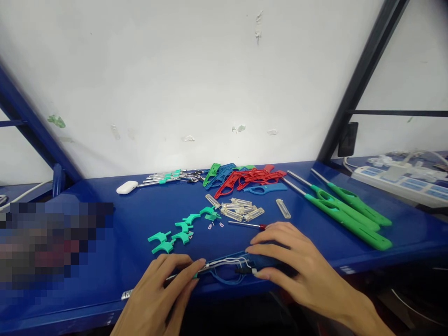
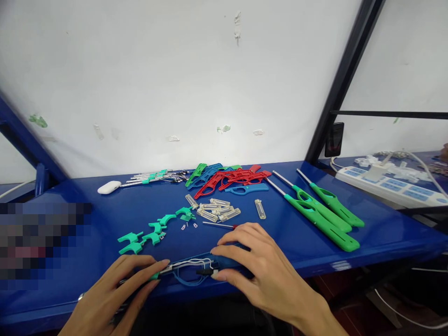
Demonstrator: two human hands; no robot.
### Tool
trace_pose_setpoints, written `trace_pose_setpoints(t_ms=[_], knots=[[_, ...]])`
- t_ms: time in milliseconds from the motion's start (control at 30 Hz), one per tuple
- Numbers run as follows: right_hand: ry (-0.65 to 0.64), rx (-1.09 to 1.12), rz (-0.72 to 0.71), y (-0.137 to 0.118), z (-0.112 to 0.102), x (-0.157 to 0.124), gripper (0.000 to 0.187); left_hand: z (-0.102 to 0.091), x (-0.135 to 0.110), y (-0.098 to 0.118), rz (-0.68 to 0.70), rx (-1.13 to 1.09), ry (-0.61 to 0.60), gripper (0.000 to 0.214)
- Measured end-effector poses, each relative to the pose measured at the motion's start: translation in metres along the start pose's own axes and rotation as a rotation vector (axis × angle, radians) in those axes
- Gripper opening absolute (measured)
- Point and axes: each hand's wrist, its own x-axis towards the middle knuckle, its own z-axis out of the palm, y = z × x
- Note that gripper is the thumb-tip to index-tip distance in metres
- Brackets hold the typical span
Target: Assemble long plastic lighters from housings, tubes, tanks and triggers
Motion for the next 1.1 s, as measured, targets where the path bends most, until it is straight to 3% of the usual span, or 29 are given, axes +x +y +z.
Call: trace_pose_setpoints(t_ms=[200, 500, 833, 967, 1100], knots=[[0.040, 0.080, -0.006, -0.011, 0.008, 0.006, 0.007, 0.001, 0.001, 0.001, -0.004, -0.013, -0.002, 0.034], [0.112, 0.126, -0.027, -0.004, 0.015, 0.007, 0.009, 0.002, -0.003, -0.004, 0.012, 0.007, -0.027, 0.037], [0.154, 0.151, -0.031, -0.003, 0.019, 0.005, 0.014, -0.002, 0.007, 0.009, 0.058, 0.126, 0.040, 0.034], [0.155, 0.159, -0.042, -0.004, 0.019, 0.006, 0.014, -0.007, 0.023, -0.002, 0.046, 0.126, 0.087, 0.028], [0.159, 0.163, -0.043, -0.003, 0.019, 0.005, 0.014, -0.013, 0.040, -0.026, -0.087, 0.171, 0.051, 0.026]])
